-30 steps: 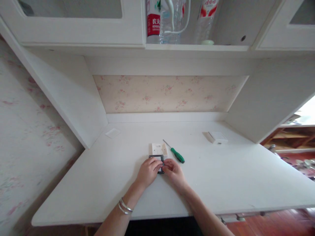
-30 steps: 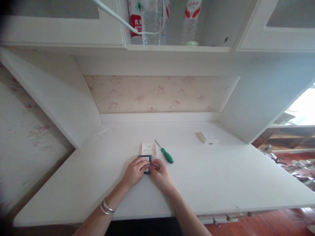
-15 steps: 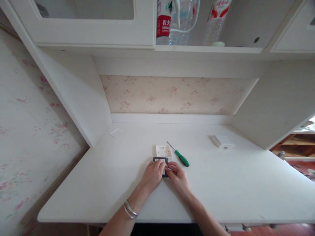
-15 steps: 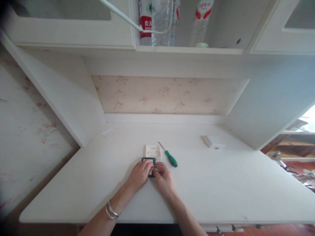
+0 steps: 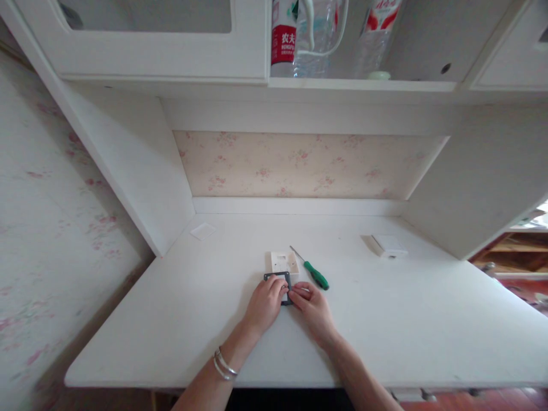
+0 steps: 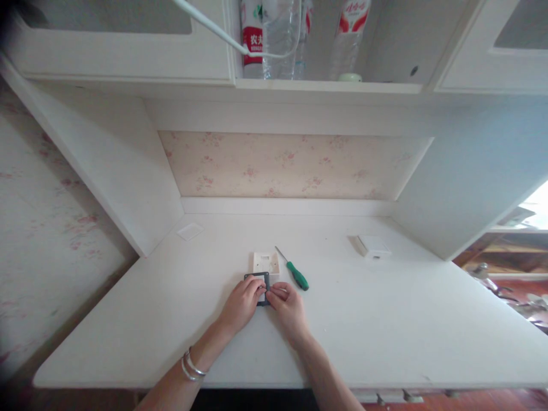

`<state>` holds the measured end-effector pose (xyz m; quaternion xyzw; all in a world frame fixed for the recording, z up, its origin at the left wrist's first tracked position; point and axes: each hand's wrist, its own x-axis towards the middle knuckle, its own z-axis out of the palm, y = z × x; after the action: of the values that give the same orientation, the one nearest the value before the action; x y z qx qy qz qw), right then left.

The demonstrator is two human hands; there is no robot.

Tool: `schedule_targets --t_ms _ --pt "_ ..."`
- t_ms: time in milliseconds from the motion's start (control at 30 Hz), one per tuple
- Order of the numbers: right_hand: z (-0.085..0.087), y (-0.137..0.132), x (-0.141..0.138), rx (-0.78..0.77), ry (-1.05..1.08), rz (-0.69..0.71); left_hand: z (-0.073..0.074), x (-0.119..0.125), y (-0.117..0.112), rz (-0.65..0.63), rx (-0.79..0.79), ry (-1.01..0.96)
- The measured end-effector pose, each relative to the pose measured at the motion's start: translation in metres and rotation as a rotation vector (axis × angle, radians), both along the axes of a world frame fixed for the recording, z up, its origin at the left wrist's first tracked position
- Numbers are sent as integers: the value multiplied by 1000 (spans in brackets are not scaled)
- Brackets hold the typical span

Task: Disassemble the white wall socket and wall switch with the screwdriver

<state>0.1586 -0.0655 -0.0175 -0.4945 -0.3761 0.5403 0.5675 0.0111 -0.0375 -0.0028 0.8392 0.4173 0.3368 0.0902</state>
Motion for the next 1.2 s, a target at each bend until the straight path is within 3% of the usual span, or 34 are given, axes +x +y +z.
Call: schedule_targets --t_ms 267,500,767,900,1067,1200 --pt "7 -2 -1 41 -28 20 -1 0 1 -9 9 23" --pt "3 -1 0 28 -15 5 0 0 -1 -16 -4 41" --pt "-1 -3 -6 130 -218 -18 -1 1 -1 38 -14 31" --pt "0 -4 -7 111 -167 -34 0 1 -2 12 -19 60" --pt "-1 -4 -9 68 -194 -49 2 1 -2 81 -66 -1" --pt "-2 -3 -9 64 -156 -43 5 2 -5 25 -67 -49"
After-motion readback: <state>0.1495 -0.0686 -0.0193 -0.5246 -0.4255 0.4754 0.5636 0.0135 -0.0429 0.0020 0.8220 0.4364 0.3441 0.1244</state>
